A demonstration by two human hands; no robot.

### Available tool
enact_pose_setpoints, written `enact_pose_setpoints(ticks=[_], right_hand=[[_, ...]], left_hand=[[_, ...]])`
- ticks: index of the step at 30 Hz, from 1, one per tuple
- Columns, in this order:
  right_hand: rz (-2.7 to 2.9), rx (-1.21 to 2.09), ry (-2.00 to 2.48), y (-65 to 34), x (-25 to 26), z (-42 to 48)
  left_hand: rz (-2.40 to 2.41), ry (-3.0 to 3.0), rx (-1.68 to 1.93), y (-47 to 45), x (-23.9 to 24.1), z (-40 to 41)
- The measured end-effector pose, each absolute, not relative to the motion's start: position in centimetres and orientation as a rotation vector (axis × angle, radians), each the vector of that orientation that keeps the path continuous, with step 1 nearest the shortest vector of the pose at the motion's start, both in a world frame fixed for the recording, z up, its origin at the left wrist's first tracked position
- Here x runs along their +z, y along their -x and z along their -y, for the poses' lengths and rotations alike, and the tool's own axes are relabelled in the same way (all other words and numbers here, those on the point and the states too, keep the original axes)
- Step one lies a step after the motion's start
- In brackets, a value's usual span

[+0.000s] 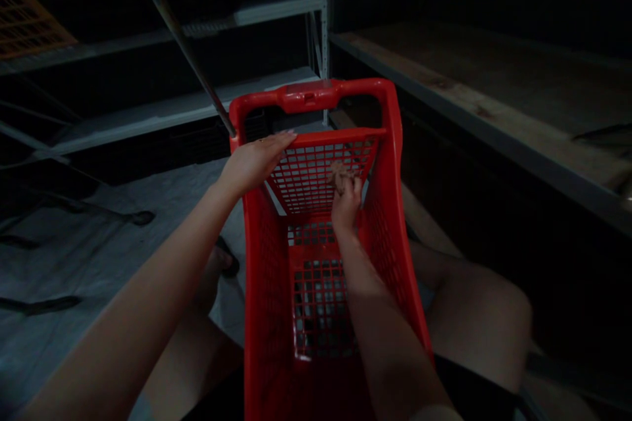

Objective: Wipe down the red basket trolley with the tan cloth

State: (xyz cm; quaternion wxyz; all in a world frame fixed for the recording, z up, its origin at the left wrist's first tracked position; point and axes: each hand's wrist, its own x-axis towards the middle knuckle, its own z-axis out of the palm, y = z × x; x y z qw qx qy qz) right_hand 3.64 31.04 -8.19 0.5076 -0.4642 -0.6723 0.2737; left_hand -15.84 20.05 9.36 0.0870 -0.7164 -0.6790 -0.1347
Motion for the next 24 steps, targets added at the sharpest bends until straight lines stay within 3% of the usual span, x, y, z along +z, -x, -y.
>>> enact_pose_setpoints(ticks=[5, 11, 14, 24], right_hand=[[1.565, 0.702, 1.186, -4.1, -10.0, -29.5], [1.397, 0.496, 0.939, -1.9, -2.0, -33.5], [1.429, 0.397, 0.854, -1.7, -0.6, -34.8], [1.547, 0.719, 1.158, -4.9, -11.7, -29.6]], left_hand=[[2.01, 2.135, -0.399, 16.0, 9.4, -19.9], [2.055, 2.111, -0.436, 15.5, 9.8, -19.1], [2.068, 2.1, -0.445, 15.4, 9.9, -18.8], [2.081, 2.101, -0.455, 15.8, 9.7, -19.1]])
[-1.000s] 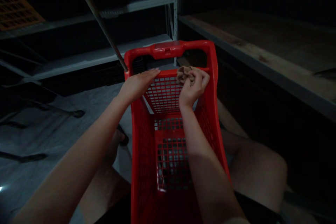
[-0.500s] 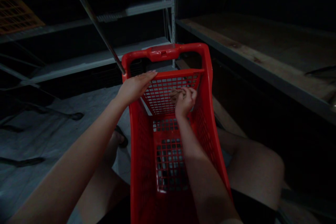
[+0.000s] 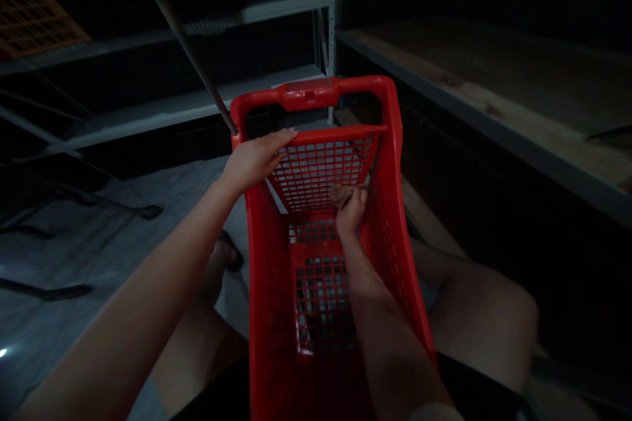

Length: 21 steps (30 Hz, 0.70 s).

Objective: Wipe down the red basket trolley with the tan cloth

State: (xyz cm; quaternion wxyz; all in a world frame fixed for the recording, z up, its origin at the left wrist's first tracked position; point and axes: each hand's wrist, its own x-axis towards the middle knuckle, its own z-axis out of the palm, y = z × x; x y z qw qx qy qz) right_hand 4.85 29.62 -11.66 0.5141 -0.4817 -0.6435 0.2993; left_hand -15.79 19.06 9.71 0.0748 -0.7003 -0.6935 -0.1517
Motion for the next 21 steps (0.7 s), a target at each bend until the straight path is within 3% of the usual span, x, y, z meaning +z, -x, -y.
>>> enact_pose_setpoints(ticks=[10, 21], right_hand=[[1.491, 0.451, 0.905, -1.2, -3.4, -32.6], [1.691, 0.703, 1.341, -3.6, -14.2, -26.8]], left_hand=[[2.116, 2.099, -0.481, 15.7, 9.8, -19.1], [2.112, 2.13, -0.475, 15.7, 9.9, -19.0]])
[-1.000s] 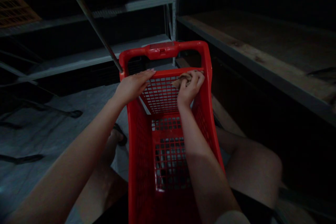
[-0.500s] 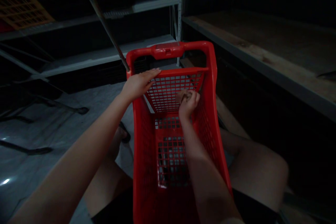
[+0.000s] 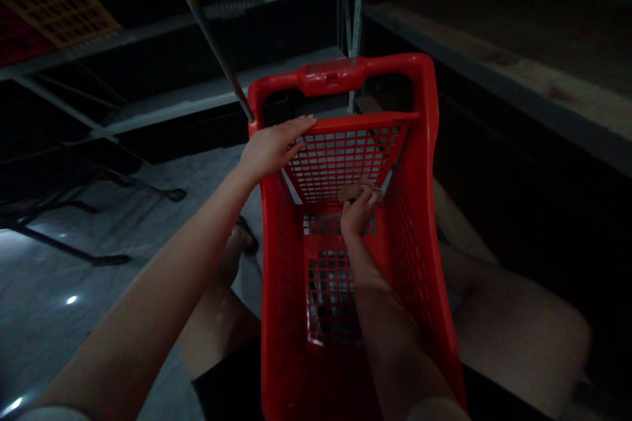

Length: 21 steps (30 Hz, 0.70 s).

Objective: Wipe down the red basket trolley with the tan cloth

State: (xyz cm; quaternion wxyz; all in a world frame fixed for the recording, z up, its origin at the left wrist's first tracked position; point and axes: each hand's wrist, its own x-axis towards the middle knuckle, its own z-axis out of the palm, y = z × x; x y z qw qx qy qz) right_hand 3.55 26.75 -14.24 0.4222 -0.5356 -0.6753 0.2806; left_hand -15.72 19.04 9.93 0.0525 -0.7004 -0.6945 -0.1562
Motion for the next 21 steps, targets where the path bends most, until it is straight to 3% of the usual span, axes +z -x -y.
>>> enact_pose_setpoints(ticks=[10, 21], right_hand=[[1.23, 0.782, 1.668, -3.8, -15.2, -28.8], [1.422, 1.171, 1.532, 0.0, -16.4, -23.7]], left_hand=[[2.102, 2.138, -0.509, 15.7, 9.9, -19.1], [2.129, 2.12, -0.507, 15.4, 10.1, -18.9]])
